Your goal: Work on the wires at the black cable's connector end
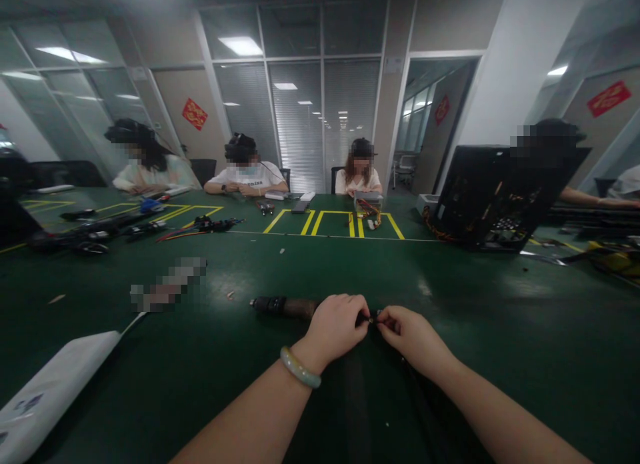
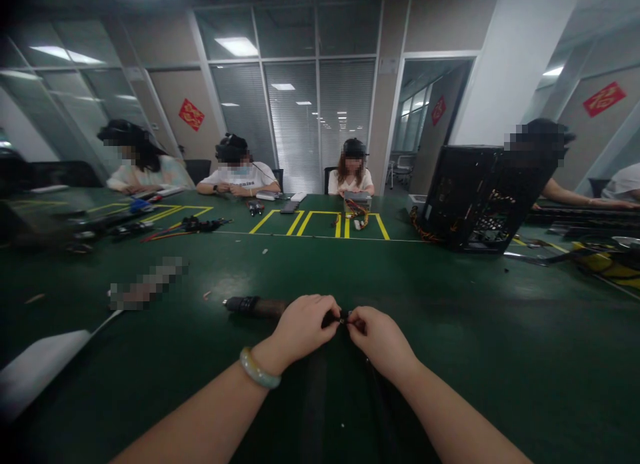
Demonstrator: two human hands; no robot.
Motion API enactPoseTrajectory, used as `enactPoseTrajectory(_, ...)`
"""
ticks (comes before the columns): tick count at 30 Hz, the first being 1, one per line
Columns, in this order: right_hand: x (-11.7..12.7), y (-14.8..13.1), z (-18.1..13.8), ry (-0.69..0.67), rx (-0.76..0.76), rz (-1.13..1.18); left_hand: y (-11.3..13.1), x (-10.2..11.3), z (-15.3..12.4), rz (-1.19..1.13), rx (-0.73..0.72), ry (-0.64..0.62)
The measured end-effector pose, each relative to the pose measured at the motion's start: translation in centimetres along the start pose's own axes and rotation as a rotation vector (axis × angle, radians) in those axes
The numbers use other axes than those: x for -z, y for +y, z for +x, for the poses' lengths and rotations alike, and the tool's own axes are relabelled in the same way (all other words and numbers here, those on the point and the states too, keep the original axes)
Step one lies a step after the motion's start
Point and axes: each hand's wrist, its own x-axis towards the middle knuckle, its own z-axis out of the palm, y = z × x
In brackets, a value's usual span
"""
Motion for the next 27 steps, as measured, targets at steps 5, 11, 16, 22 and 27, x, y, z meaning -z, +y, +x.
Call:
enactPoseTrajectory(5,0.0,-0.2,0.0,0.016,0.044,-0.001,0.0,0.2,0.1,0.024,-0.031,-0.019)
enactPoseTrajectory(11,0.2,-0.5,0.1,-0.010,0.014,0.025,0.0,0.0,0.1,0.048,-0.030,0.005)
enactPoseTrajectory(16,-0.1,-0.6,0.1,-0.002,-0.034,0.044,0.1,-0.2,0.2,0.064,-0.027,0.003)
enactPoseTrajectory(22,-0.8,-1.0,0.4,0.037,-0.157,-0.045,0.4,0.0,0.3,0.078,0.001,-0.019)
enactPoseTrajectory(27,-1.0,-2.1,0.2,0.116,-0.131,-0.213,0.6,0.3,0.2,0.090,0.013,-0.035)
